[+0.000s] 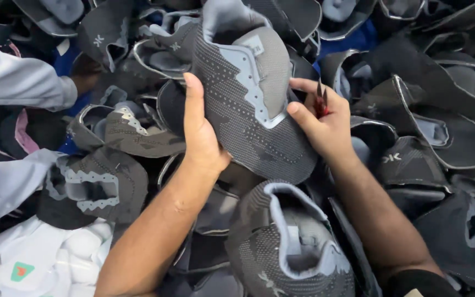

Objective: The person trims excess threads and loose tags from shoe uppers using thread snips.

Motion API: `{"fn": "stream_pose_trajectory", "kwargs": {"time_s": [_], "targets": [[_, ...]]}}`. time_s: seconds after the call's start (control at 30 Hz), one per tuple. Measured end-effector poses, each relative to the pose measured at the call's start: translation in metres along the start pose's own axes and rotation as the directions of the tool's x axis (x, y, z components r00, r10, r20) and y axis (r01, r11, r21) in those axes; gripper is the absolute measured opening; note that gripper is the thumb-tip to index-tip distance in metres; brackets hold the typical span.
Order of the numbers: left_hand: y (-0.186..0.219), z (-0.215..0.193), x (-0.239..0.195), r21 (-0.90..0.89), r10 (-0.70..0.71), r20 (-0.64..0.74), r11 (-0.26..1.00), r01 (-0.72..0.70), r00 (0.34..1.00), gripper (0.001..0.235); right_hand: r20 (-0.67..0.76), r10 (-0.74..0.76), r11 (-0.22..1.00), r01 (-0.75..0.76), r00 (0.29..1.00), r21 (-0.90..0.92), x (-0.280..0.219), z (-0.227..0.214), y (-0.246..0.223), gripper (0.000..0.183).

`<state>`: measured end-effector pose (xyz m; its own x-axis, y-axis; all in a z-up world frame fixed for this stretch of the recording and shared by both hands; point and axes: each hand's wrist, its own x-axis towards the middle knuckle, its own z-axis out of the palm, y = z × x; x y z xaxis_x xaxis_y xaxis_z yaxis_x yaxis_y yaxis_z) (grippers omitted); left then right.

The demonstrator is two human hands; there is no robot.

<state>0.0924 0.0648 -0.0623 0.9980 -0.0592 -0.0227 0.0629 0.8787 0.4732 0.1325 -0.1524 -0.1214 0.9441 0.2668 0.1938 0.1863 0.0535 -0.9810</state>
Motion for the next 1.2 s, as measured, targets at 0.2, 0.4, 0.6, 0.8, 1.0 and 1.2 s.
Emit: {"fn": "stream_pose_trajectory", "kwargs": {"time_s": [0.2, 0.4, 0.6, 0.8, 1.0, 1.2], "targets": [[-0.022, -0.031, -0.003, 0.060, -0.186, -0.053, 0.980, 0.189, 0.981, 0.050, -0.004, -0.245, 0.886, 0.222, 0.970, -0.408, -0.003, 0.016, -0.007, 0.055], [-0.037, -0.024, -0.005, 0.337, 0.027, -0.201, 0.941, 0.043, 0.979, 0.037, -0.144, -0.090, 0.984, 0.066, 0.986, -0.165, -0.003, 0.011, 0.009, 0.056], [-0.038, -0.032, -0.012, 0.832, 0.108, 0.070, 0.542, -0.117, 0.992, 0.037, -0.203, -0.175, 0.951, 0.219, 0.963, 0.220, -0.007, -0.004, -0.012, 0.055], [-0.038, -0.022, -0.004, 0.615, 0.211, -0.188, 0.787, -0.052, 0.959, 0.046, -0.098, -0.114, 0.950, 0.137, 0.989, 0.280, -0.009, -0.002, 0.010, 0.017], [-0.021, -0.025, -0.006, 0.177, -0.011, -0.166, 0.983, 0.040, 0.986, 0.050, -0.151, 0.035, 0.799, 0.063, 0.988, 0.598, -0.006, 0.009, 0.022, 0.014], [-0.019, -0.028, -0.020, 0.099, -0.214, 0.134, 0.975, 0.202, 0.968, 0.052, -0.157, 0.040, 0.953, 0.009, 0.987, 0.303, -0.004, 0.009, -0.001, 0.017]]}}
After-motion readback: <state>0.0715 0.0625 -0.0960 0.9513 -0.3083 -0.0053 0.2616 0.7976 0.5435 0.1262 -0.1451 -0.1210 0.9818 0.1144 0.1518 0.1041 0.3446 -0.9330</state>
